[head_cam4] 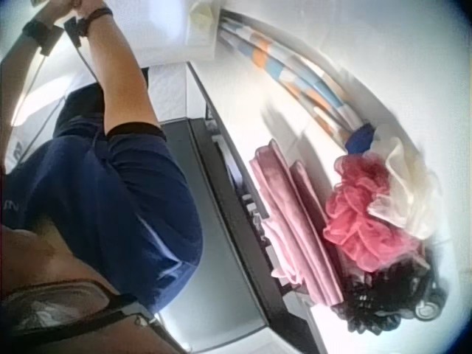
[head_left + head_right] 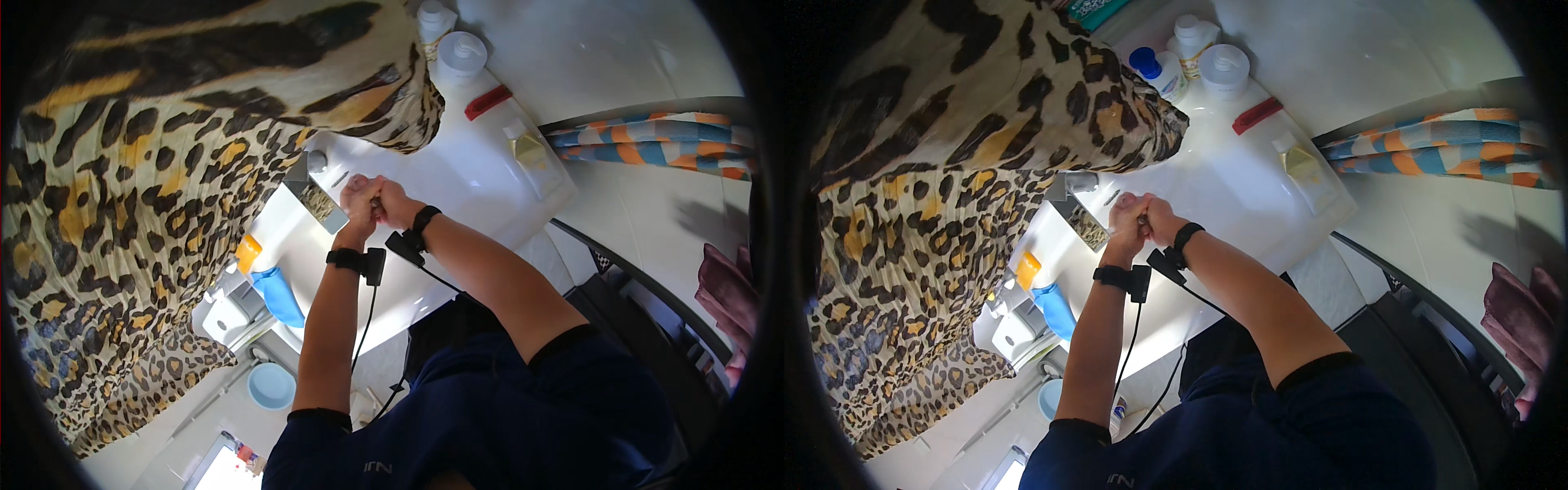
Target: Washing a small pink cloth in a bathroom sink.
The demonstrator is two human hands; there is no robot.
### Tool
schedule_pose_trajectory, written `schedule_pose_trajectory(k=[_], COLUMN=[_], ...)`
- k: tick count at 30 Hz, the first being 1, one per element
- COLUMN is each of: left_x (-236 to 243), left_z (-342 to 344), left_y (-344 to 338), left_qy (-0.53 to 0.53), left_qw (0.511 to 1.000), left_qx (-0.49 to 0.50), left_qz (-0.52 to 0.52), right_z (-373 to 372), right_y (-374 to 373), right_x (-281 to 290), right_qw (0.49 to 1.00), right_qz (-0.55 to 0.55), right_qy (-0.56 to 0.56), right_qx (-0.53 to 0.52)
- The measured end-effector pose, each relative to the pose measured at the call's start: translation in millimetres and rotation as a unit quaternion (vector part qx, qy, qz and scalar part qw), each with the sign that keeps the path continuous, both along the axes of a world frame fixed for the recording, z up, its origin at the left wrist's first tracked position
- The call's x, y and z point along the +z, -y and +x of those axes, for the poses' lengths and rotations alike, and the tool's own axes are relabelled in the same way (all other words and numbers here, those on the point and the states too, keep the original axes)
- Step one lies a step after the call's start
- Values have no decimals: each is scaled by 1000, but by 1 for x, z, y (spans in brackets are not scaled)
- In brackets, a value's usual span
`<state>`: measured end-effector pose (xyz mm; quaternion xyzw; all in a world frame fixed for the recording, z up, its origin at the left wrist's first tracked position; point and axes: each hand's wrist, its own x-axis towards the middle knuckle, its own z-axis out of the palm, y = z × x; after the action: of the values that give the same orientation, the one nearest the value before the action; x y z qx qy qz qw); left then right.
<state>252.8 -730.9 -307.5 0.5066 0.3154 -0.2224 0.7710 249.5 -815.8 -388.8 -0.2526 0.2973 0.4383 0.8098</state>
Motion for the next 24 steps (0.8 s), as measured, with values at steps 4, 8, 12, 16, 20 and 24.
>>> schedule_pose_trajectory(k=[4, 8, 12, 16, 20, 24], left_x=[-11, -18, 1, -3, 20, 19], left_z=[2, -2, -20, -52, -70, -78], left_y=[-11, -18, -25, -58, -61, -66], left_qy=[-21, -1, -25, 53, 46, 60], left_qw=[994, 976, 977, 985, 993, 995], left_qx=[8, 31, 28, 17, 73, 70], left_qz=[109, 215, 211, 165, 77, 32], right_z=[-9, -7, 6, 12, 10, -6], right_y=[-17, -29, -25, -53, -57, -48], right_x=[38, 50, 75, 43, 48, 75], right_qw=[997, 997, 985, 905, 693, 640], right_qz=[-29, -43, -79, -308, -439, -473], right_qy=[-69, -18, 37, 246, 510, 580], right_qx=[-3, 68, 151, 158, 260, 176])
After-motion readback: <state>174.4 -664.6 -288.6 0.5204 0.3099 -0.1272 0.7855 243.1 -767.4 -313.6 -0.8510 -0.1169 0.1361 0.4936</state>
